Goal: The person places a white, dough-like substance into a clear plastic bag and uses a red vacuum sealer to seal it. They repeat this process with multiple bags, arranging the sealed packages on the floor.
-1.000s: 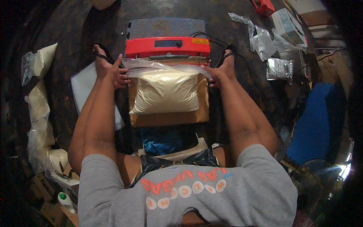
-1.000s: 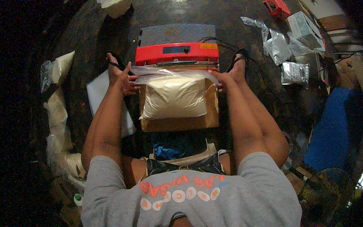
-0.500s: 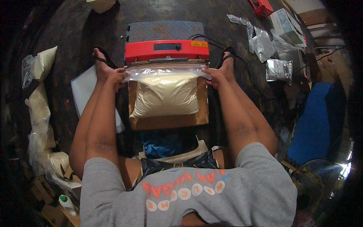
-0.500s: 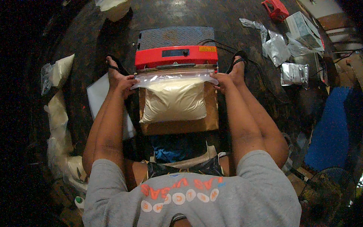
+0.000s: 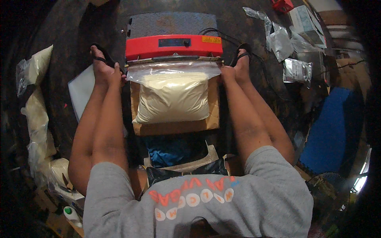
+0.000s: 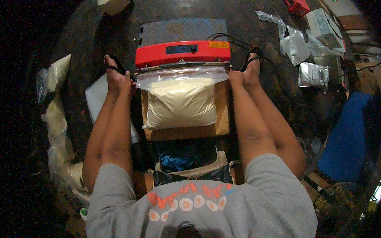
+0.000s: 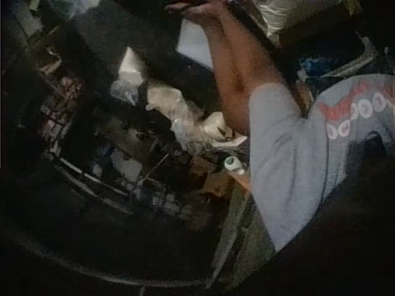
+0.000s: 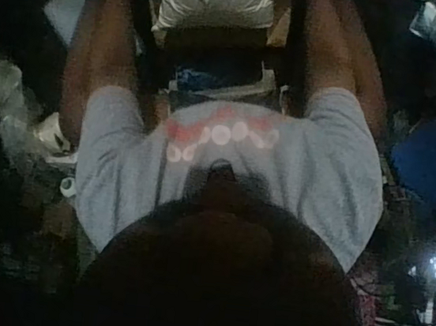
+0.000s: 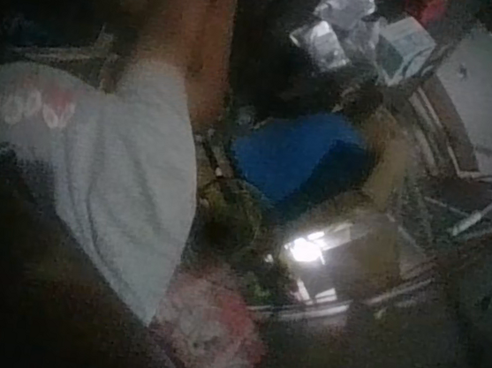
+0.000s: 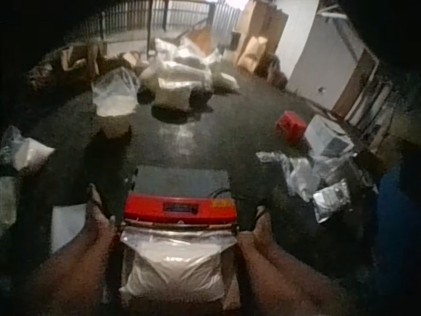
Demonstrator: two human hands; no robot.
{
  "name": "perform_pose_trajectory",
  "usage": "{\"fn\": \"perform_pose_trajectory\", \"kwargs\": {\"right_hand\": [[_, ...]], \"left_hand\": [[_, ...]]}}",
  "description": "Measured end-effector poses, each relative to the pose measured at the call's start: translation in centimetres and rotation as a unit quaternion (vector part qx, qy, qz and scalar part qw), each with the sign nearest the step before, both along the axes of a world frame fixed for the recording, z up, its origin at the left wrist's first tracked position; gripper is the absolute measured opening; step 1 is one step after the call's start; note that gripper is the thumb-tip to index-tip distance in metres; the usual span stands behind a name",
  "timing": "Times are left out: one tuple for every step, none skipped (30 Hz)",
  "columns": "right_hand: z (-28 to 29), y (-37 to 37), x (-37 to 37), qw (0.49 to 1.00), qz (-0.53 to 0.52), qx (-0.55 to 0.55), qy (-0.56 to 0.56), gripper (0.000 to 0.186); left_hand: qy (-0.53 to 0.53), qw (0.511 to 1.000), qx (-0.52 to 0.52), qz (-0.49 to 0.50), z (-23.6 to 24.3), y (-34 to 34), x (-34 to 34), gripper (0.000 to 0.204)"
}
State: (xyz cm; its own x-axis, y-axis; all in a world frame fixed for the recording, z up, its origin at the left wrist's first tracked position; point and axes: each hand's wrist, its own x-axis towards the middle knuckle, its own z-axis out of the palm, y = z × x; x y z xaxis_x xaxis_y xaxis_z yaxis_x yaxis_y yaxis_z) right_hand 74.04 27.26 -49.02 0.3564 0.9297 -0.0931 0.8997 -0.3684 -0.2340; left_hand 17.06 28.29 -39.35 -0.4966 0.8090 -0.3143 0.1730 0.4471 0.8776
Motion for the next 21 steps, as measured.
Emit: {"fn": "perform_pose_trajectory", "kwargs": {"right_hand": [[1.3, -0.4, -1.7, 0.976, -0.14, 0.003, 0.165, 0.051], [4.8, -0.5, -4.9, 0.908, -0.261, -0.001, 0.327, 0.052], [8.0, -0.8, -6.3, 0.8, -0.385, 0.002, 0.46, 0.052], [9.2, -1.3, -5.6, 0.85, -0.337, 0.095, 0.395, 0.05], [9.8, -1.6, -5.6, 0.888, -0.272, 0.176, 0.325, 0.049], [10.2, -1.8, -5.7, 0.913, -0.201, 0.25, 0.251, 0.047], [12.2, -1.2, -7.1, 0.908, -0.059, 0.341, 0.237, 0.042], [13.9, -0.4, -8.6, 0.924, 0.024, 0.307, 0.226, 0.04], [15.4, 0.6, -9.9, 0.932, 0.105, 0.275, 0.21, 0.038], [16.1, 1.8, -12.7, 0.926, 0.209, 0.234, 0.209, 0.037], [16.6, 1.8, -13.5, 0.941, 0.229, 0.189, 0.163, 0.034], [17.2, 1.8, -14.3, 0.952, 0.246, 0.141, 0.118, 0.032], [17.7, 2.2, -15.4, 0.953, 0.279, 0.09, 0.08, 0.03], [17.2, 2.8, -15.2, 0.947, 0.308, 0.052, 0.075, 0.03], [16.7, 3.8, -14.9, 0.94, 0.335, 0.014, 0.069, 0.031], [17.2, 4.2, -15.6, 0.929, 0.364, -0.025, 0.067, 0.032], [17.6, 4.2, -16.0, 0.937, 0.338, -0.045, 0.072, 0.03], [18.1, 3.8, -16.3, 0.945, 0.312, -0.065, 0.077, 0.028], [18.6, 3.3, -16.6, 0.951, 0.285, -0.088, 0.081, 0.027], [18.6, 3.0, -16.9, 0.952, 0.287, -0.088, 0.063, 0.026], [18.5, 2.7, -17.3, 0.952, 0.288, -0.089, 0.046, 0.025]], "left_hand": [[-0.074, 0.993, -0.081, 0.037, -0.6, -1.0, -0.5, 0.057], [-0.136, 0.973, -0.16, 0.095, -0.7, -2.9, -1.9, 0.051], [-0.106, 0.984, -0.118, 0.077, 0.3, -5.0, -0.3, 0.053], [0.03, 0.999, 0.006, 0.039, 0.7, -5.5, 2.6, 0.048], [0.168, 0.977, 0.131, 0.015, 1.2, -7.1, 5.1, 0.043], [0.248, 0.937, 0.238, -0.067, 2.9, -8.4, 7.2, 0.041], [0.328, 0.871, 0.337, -0.145, 5.4, -9.7, 9.2, 0.038], [0.322, 0.861, 0.347, -0.185, 7.2, -10.9, 12.1, 0.027], [0.309, 0.857, 0.301, -0.282, 9.0, -12.2, 14.3, 0.032], [0.332, 0.83, 0.28, -0.35, 11.4, -13.2, 15.2, 0.038], [0.375, 0.798, 0.271, -0.385, 12.3, -12.7, 16.7, 0.045], [0.376, 0.798, 0.271, -0.386, 12.3, -12.2, 17.3, 0.047], [0.385, 0.803, 0.261, -0.372, 12.2, -12.3, 17.4, 0.048], [0.39, 0.807, 0.253, -0.363, 12.0, -12.3, 17.4, 0.049], [0.384, 0.808, 0.251, -0.37, 11.9, -12.3, 17.3, 0.052], [0.381, 0.808, 0.25, -0.373, 11.9, -12.3, 17.1, 0.052], [0.378, 0.808, 0.25, -0.377, 11.9, -12.3, 17.1, 0.051], [0.374, 0.808, 0.249, -0.381, 11.9, -12.2, 17.0, 0.051], [0.382, 0.803, 0.247, -0.385, 12.1, -12.2, 17.1, 0.051], [0.382, 0.805, 0.247, -0.382, 12.2, -12.2, 17.2, 0.052], [0.382, 0.806, 0.247, -0.38, 12.2, -12.2, 17.1, 0.052]]}}
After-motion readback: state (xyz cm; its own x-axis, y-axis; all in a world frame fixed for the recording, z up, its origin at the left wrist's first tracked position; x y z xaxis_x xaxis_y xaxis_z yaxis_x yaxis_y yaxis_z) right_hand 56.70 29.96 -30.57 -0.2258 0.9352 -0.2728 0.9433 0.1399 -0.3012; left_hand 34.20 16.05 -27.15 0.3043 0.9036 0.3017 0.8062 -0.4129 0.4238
